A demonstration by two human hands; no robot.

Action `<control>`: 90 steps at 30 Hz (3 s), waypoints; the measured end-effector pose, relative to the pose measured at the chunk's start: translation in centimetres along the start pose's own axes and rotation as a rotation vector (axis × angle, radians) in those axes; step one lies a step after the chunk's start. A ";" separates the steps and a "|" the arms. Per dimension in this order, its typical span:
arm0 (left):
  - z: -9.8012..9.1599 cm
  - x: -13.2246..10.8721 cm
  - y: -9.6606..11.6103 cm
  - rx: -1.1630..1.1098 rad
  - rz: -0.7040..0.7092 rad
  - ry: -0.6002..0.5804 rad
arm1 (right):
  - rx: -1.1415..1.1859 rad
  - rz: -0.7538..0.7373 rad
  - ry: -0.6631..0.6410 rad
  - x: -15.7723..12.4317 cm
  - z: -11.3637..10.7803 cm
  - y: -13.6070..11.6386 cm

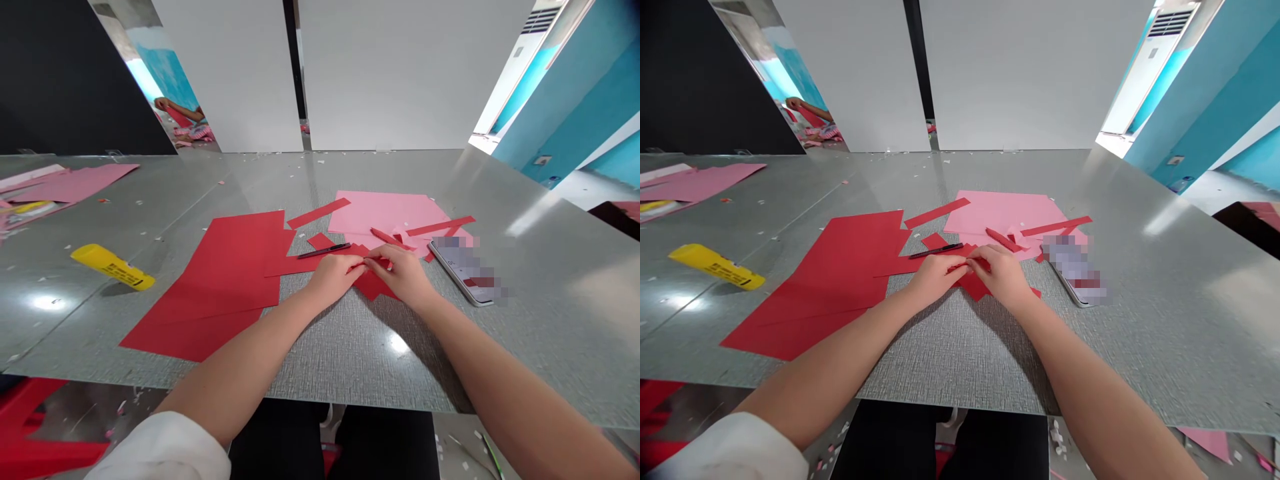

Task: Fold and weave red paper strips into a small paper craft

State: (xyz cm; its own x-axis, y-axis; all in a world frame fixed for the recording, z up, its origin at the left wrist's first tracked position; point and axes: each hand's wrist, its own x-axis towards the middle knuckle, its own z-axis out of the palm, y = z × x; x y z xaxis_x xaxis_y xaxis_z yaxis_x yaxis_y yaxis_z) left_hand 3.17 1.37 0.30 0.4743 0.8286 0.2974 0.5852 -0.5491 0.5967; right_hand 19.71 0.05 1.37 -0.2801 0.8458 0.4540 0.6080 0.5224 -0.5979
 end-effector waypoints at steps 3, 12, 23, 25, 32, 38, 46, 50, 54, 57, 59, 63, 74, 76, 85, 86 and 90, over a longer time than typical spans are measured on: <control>0.0 0.0 0.1 -0.062 -0.018 -0.025 | -0.026 0.001 -0.019 0.0 -0.1 0.1; -0.4 0.1 0.6 -0.277 -0.107 -0.001 | -0.031 0.090 -0.046 0.2 -1.0 0.3; -1.3 0.3 0.1 -0.498 -0.238 0.069 | -0.006 0.291 0.094 0.4 -2.8 1.5; -1.3 0.4 0.0 -0.559 -0.249 0.059 | 0.214 0.328 0.107 0.5 -2.6 1.4; -0.7 0.5 0.3 -0.592 -0.207 -0.017 | 0.548 0.444 -0.073 0.4 -1.1 0.7; -0.7 0.5 0.2 -0.453 -0.241 0.030 | 0.452 0.427 -0.136 0.4 -1.1 0.4; -1.4 0.5 0.1 -0.390 -0.257 0.113 | 0.447 0.473 -0.059 0.5 -2.7 0.4; -1.4 0.6 -0.2 -0.454 -0.263 0.139 | 0.508 0.485 -0.016 0.6 -2.6 0.9; -1.5 0.6 -0.5 -0.581 -0.297 0.214 | 0.576 0.517 0.054 0.6 -2.6 1.3; -1.6 0.5 -0.2 -0.600 -0.235 0.222 | 0.623 0.530 0.038 0.6 -2.5 1.2; -1.6 0.3 0.0 -0.538 -0.132 0.159 | 0.658 0.529 0.010 0.5 -2.3 1.0; -1.4 0.2 0.1 -0.320 0.030 0.059 | 0.686 0.533 -0.034 0.4 -1.9 0.9; -1.1 0.2 0.1 -0.208 -0.050 0.036 | 0.371 0.260 -0.092 0.1 -1.4 0.3; -1.1 0.2 0.1 -0.233 -0.060 0.015 | 0.289 0.183 -0.108 0.1 -1.3 0.2; -0.9 0.4 -0.3 -0.462 -0.185 -0.022 | 0.389 0.293 -0.106 0.2 -1.4 -0.2; -1.0 0.4 -0.3 -0.467 -0.194 -0.017 | 0.404 0.301 -0.109 0.2 -1.4 -0.1; -1.0 0.5 -0.2 -0.467 -0.185 -0.019 | 0.422 0.305 -0.121 0.2 -1.3 -0.1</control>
State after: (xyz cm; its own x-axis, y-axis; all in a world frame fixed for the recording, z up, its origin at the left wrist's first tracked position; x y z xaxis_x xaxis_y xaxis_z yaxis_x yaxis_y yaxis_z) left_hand 2.61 2.01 1.07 0.4050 0.9029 0.1436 0.3059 -0.2818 0.9094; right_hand 20.55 0.02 2.32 -0.2363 0.9595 0.1534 0.3303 0.2278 -0.9160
